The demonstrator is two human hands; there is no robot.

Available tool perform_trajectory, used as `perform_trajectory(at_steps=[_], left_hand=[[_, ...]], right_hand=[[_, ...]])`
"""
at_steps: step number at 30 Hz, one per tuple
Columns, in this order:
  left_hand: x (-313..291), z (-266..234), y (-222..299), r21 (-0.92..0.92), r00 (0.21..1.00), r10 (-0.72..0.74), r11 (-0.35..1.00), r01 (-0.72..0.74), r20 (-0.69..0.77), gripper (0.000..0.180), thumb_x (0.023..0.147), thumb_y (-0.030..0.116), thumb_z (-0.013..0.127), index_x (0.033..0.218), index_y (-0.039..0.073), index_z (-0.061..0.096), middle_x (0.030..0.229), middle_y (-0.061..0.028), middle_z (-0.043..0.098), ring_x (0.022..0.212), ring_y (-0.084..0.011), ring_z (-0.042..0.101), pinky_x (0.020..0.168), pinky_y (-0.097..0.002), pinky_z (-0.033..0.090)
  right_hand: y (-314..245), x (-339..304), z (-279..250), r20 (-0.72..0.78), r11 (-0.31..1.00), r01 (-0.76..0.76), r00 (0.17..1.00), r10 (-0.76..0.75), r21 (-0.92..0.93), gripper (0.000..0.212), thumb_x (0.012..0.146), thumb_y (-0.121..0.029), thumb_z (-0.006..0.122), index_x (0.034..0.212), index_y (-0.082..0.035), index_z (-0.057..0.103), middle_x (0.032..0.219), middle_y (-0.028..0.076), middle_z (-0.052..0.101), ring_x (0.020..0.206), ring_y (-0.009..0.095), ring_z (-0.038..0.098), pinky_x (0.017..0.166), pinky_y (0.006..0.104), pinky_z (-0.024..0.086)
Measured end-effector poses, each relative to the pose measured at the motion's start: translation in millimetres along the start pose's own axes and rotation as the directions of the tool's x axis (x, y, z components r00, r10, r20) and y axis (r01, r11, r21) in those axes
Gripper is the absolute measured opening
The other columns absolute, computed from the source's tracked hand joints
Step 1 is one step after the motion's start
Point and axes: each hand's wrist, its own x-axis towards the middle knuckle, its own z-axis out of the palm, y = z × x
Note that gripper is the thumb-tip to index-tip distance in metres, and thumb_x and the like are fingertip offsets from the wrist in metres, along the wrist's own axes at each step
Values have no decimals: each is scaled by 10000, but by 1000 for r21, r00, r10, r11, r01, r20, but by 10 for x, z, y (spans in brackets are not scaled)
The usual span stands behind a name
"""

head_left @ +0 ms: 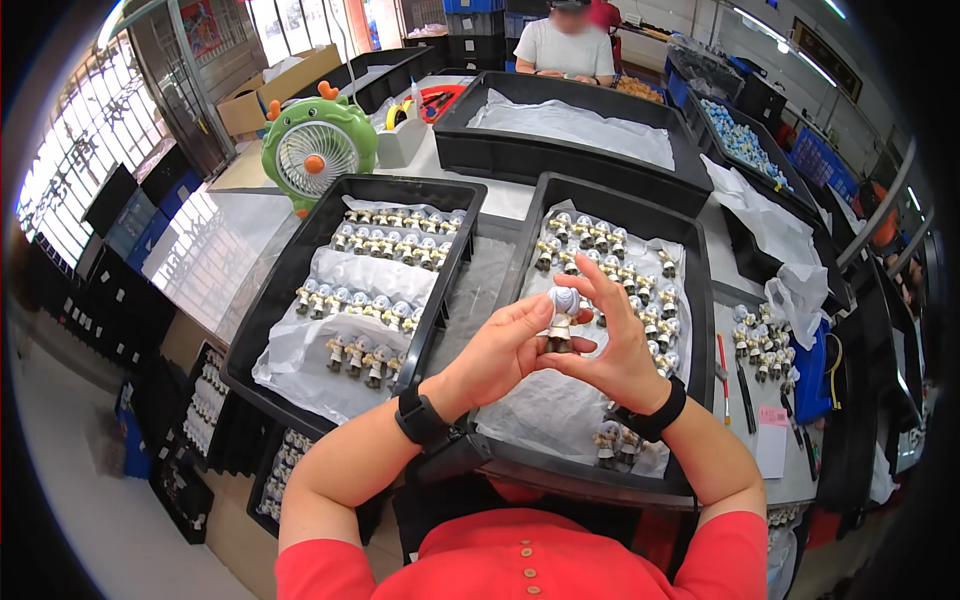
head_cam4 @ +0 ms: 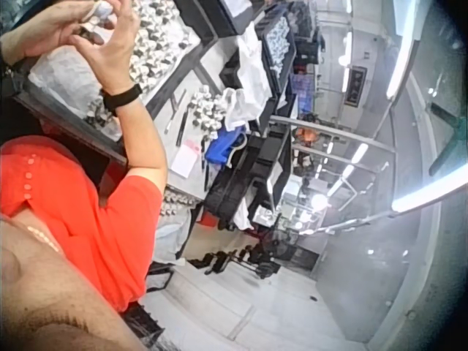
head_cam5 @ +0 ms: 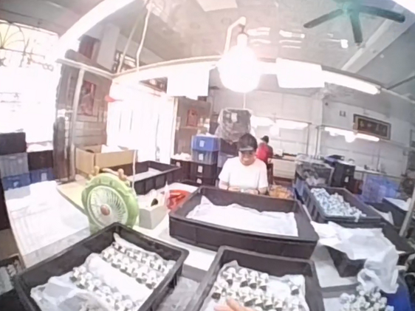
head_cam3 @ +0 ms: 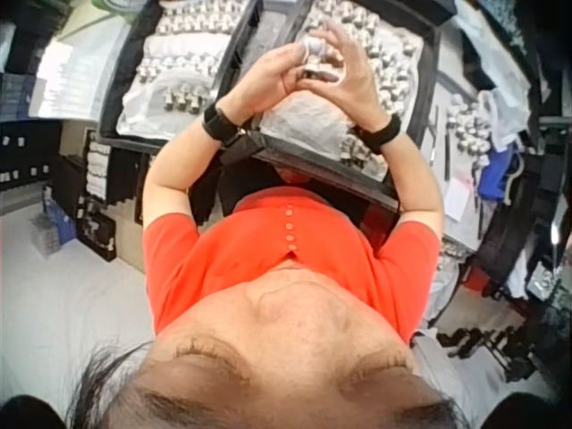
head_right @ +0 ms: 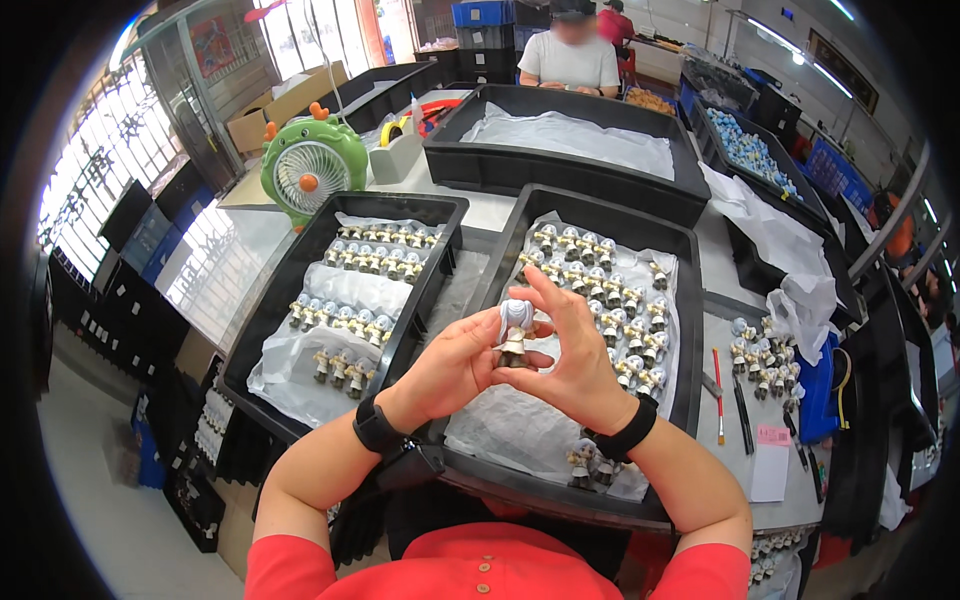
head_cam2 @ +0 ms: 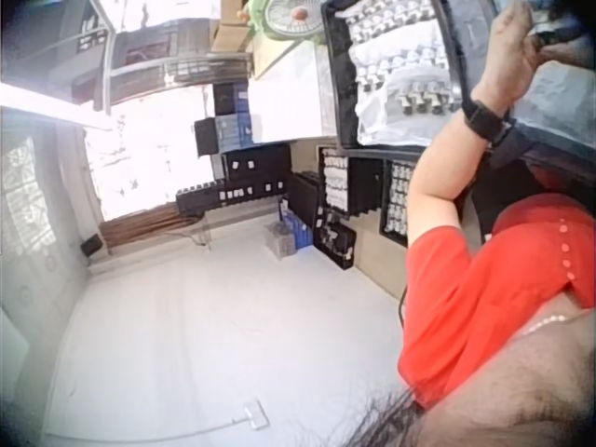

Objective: The person picks up small brass valve-like components from a tray and wraps the top of each with a small piece of white material. They then place the wrapped items into a separate tray lined with white paper. The process is repeated for multiple units throughout the clip.

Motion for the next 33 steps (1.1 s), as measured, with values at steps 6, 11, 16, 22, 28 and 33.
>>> perform_trajectory(at_steps=[6, 11, 16, 22, 28, 33], left_hand=[[2, 19, 29, -5, 1000, -6, 1000, 6, -5, 466, 1009, 335, 356, 1334, 2, 374, 1275, -160, 500, 1094, -276, 573, 884, -379, 513], [26, 4, 32, -14, 1000, -10, 1000, 10, -4, 465, 1011, 336, 342, 1334, 3, 375, 1275, -158, 499, 1097, -280, 567, 889, -387, 503], [-40, -16, 48, -15, 999, 33, 999, -33, -2, 457, 1008, 333, 366, 1336, 15, 378, 1249, -143, 512, 1065, -264, 573, 863, -381, 505], [30, 54, 99, 237, 985, -6, 970, 47, -170, 381, 896, 298, 631, 1166, 55, 514, 935, -18, 587, 827, -108, 609, 686, -250, 478], [-330, 180, 677, 554, 982, -90, 815, 169, -168, 356, 860, 218, 680, 1086, 11, 500, 923, -44, 600, 778, -110, 617, 654, -230, 479], [-1010, -226, 1254, 778, 814, -458, 336, 531, -357, 352, 877, 230, 659, 1132, 14, 549, 904, -55, 610, 810, -128, 655, 657, -235, 507]], right_hand=[[44, -9, -5, 3, 999, -24, 1000, 24, 35, 979, 593, -96, 847, 1416, -113, 317, 1246, 98, 539, 1094, 217, 517, 842, 314, 503], [108, -11, -7, 12, 998, -19, 1000, 18, 52, 981, 598, -123, 851, 1419, -113, 315, 1265, 102, 541, 1096, 226, 518, 855, 325, 483], [94, 16, 32, 41, 995, -55, 998, 51, 86, 987, 593, -129, 855, 1420, -104, 316, 1275, 102, 540, 1131, 227, 513, 911, 339, 439], [122, -22, -51, 48, 999, -32, 998, 33, -4, 1026, 599, -133, 835, 1447, -100, 259, 1260, 114, 545, 1155, 222, 517, 901, 346, 398], [94, -10, -37, 12, 985, -117, 993, 116, 124, 953, 659, -229, 779, 1452, -111, 262, 1266, 77, 522, 1118, 187, 485, 911, 333, 360], [88, -9, -70, -31, 981, -109, 993, 116, 160, 883, 703, -194, 742, 1447, -108, 275, 1240, 66, 532, 1087, 180, 490, 900, 330, 370]])
